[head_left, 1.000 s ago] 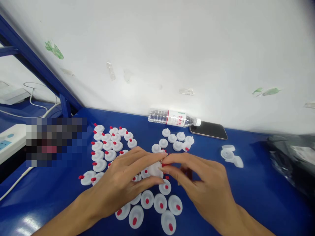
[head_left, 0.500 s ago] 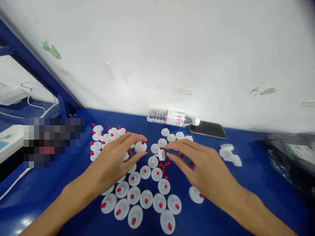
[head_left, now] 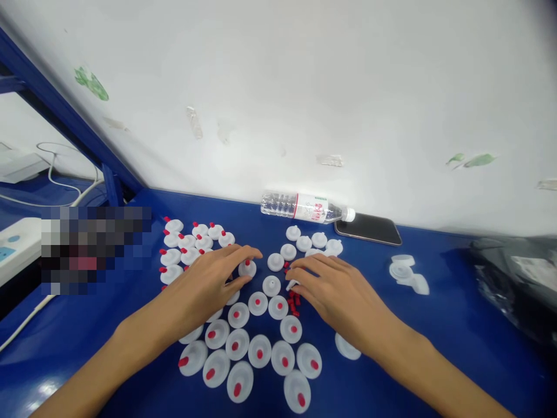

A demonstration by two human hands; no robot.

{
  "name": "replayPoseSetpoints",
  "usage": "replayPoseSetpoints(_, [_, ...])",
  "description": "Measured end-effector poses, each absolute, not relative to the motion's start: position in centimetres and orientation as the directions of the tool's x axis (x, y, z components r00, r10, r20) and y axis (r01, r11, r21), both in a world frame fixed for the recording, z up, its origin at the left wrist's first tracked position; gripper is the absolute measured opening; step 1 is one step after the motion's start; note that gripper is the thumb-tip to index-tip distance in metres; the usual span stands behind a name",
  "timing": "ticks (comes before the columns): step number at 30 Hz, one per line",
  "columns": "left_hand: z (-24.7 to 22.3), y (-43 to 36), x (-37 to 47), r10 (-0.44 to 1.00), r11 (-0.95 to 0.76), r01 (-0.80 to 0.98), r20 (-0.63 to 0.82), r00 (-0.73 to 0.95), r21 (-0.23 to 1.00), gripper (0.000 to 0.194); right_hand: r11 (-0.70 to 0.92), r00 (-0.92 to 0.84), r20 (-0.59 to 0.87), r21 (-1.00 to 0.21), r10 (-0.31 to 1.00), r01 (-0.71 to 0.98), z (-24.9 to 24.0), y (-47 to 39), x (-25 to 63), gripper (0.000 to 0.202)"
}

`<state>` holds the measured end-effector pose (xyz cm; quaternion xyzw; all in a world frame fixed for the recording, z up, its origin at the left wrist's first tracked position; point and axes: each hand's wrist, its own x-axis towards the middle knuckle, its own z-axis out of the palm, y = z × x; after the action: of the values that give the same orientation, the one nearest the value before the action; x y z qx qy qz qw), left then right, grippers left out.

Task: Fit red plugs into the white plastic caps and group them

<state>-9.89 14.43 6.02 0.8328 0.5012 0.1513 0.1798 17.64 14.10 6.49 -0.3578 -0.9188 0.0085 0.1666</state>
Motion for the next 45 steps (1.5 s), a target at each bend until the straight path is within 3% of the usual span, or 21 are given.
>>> replayPoseSetpoints(8, [7.0,14.3,-9.8,0.896,-0.439,0.781,0.153,0.417,0.444,0.028,0.700,-0.622,0.345,-0.181,0.703,0.691,7.7,14.2,18.4,0.015])
replayPoseSetpoints(17, [6.7,14.7,-9.9,0.863,-0.506,0.749,0.271,0.427,0.428,0.019,0.631,-0.518,0.370,-0.343,0.771,0.695,8.7,14.0,18.6,0.012])
replayPoseSetpoints(21, [7.1,14.3,-9.7,0.847,-0.520,0.762,0.347,0.403,0.386,0.025,0.409,-0.362,0.212,-0.644,0.908,0.646,9.8,13.7,18.2,0.014])
replayPoseSetpoints(24, [8.0,13.7,-9.1,0.810,-0.569,0.721,0.422,0.408,0.396,0.037,0.132,-0.308,-0.020,-0.876,0.951,0.465,10.9,13.5,17.6,0.021])
replayPoseSetpoints(28, [8.8,12.4,-8.0,0.784,-0.619,0.552,0.400,0.475,0.558,0.047,-0.124,-0.337,-0.195,-0.967,0.921,0.222,11.5,12.6,16.4,0.030])
replayPoseSetpoints(33, [8.5,11.6,-7.1,0.742,-0.656,0.401,0.452,0.495,0.640,0.041,-0.100,-0.398,-0.149,-0.985,0.905,0.142,11.7,11.7,16.2,0.025])
replayPoseSetpoints(36, [8.5,11.7,-7.2,0.775,-0.631,0.448,0.487,0.403,0.633,0.044,0.075,-0.378,-0.051,-0.947,0.924,0.311,11.7,12.6,17.1,0.017])
replayPoseSetpoints(40, [8.5,12.2,-7.5,0.843,-0.538,0.477,0.455,0.286,0.695,0.045,0.311,-0.425,-0.050,-0.606,0.904,0.732,10.7,13.7,18.2,0.010])
replayPoseSetpoints(42, [8.4,12.4,-7.5,0.870,-0.493,0.439,0.421,0.256,0.751,0.044,0.345,-0.447,-0.099,-0.499,0.889,0.795,10.0,13.8,18.2,0.012])
replayPoseSetpoints(45, [8.3,12.6,-7.3,0.884,-0.466,0.395,0.402,0.238,0.792,0.048,0.340,-0.433,-0.128,-0.440,0.893,0.831,9.3,13.5,17.8,0.013])
